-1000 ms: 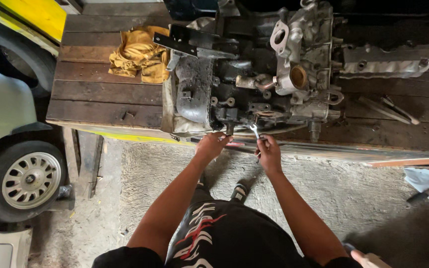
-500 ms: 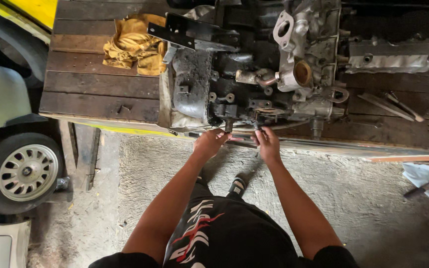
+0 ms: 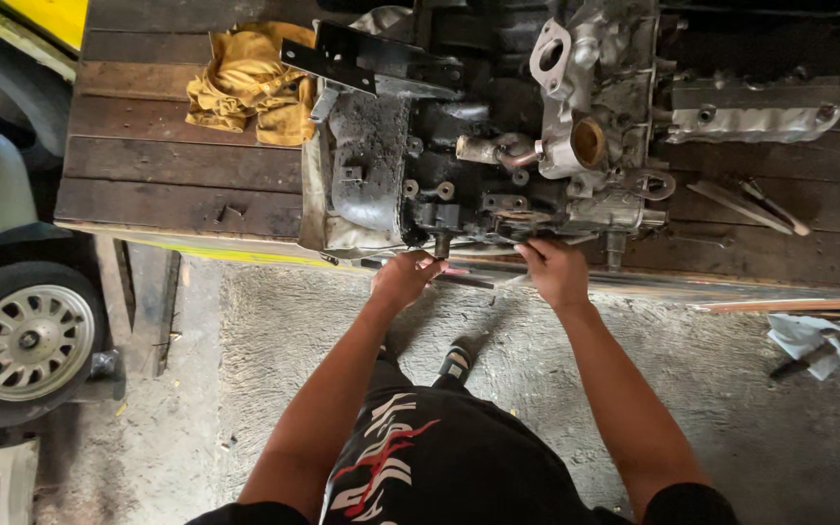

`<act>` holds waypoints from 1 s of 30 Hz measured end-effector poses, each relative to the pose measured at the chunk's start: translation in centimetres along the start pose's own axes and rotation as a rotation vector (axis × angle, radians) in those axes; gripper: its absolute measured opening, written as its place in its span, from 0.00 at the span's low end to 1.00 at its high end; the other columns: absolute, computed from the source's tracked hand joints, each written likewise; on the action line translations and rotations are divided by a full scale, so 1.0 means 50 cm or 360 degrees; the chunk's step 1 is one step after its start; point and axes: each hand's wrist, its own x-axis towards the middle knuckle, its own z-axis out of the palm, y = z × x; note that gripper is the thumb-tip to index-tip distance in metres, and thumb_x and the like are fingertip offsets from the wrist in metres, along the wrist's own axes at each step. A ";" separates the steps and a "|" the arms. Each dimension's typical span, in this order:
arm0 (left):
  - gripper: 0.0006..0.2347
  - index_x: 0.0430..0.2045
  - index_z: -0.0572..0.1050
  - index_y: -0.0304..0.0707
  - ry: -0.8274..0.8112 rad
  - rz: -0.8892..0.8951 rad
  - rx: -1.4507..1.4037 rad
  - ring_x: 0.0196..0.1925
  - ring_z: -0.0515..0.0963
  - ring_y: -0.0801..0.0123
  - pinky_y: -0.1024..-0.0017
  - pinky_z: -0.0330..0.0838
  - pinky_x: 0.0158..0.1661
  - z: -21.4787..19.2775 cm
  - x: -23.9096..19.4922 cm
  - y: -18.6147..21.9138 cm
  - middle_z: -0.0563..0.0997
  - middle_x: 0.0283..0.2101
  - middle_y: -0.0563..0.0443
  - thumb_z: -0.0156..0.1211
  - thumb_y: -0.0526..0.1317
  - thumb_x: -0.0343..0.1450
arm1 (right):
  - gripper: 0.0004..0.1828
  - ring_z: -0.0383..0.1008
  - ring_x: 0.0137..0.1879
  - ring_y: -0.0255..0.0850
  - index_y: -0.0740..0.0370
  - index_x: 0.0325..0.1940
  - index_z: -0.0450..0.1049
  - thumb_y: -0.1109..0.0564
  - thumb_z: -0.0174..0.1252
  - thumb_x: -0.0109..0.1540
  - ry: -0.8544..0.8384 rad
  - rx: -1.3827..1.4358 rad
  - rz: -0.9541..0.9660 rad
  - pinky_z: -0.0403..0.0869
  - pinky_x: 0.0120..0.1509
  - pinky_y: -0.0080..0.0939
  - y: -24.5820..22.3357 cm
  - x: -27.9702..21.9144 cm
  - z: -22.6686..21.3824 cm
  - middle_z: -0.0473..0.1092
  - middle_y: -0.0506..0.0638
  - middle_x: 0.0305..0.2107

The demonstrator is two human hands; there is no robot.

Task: The person uses a wire brush to scrub the surfaces of a disassembled engine block resting on a wooden workbench. They repeatedly brush different sections of the engine, including the cylinder head and block, to remove grime and debris.

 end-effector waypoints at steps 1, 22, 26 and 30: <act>0.25 0.49 0.81 0.53 -0.0032 -0.0037 0.0010 0.43 0.87 0.62 0.60 0.77 0.47 0.000 0.002 0.004 0.88 0.36 0.49 0.56 0.66 0.67 | 0.15 0.77 0.28 0.42 0.63 0.44 0.83 0.48 0.66 0.64 -0.0048 0.0063 0.0091 0.74 0.30 0.42 -0.011 0.000 -0.012 0.79 0.56 0.28; 0.25 0.48 0.81 0.53 -0.0003 -0.0044 0.0037 0.47 0.85 0.59 0.59 0.75 0.49 -0.008 -0.009 0.015 0.86 0.43 0.50 0.57 0.66 0.66 | 0.14 0.59 0.26 0.27 0.65 0.43 0.77 0.51 0.55 0.71 0.0050 0.1450 0.0810 0.60 0.29 0.32 0.058 -0.139 0.214 0.63 0.40 0.21; 0.25 0.48 0.81 0.53 -0.0028 -0.0072 0.0039 0.47 0.85 0.61 0.60 0.75 0.49 -0.016 -0.015 0.022 0.87 0.42 0.51 0.57 0.66 0.67 | 0.13 0.58 0.26 0.27 0.63 0.45 0.79 0.51 0.55 0.71 0.0031 0.1097 0.0761 0.58 0.30 0.33 0.047 -0.127 0.200 0.62 0.41 0.20; 0.25 0.48 0.82 0.52 -0.0077 -0.0082 0.0048 0.46 0.86 0.62 0.61 0.76 0.50 -0.022 -0.019 0.026 0.89 0.40 0.50 0.56 0.66 0.68 | 0.13 0.60 0.31 0.26 0.63 0.47 0.78 0.52 0.55 0.71 0.0136 0.0959 0.0518 0.62 0.34 0.32 0.034 -0.119 0.189 0.68 0.39 0.26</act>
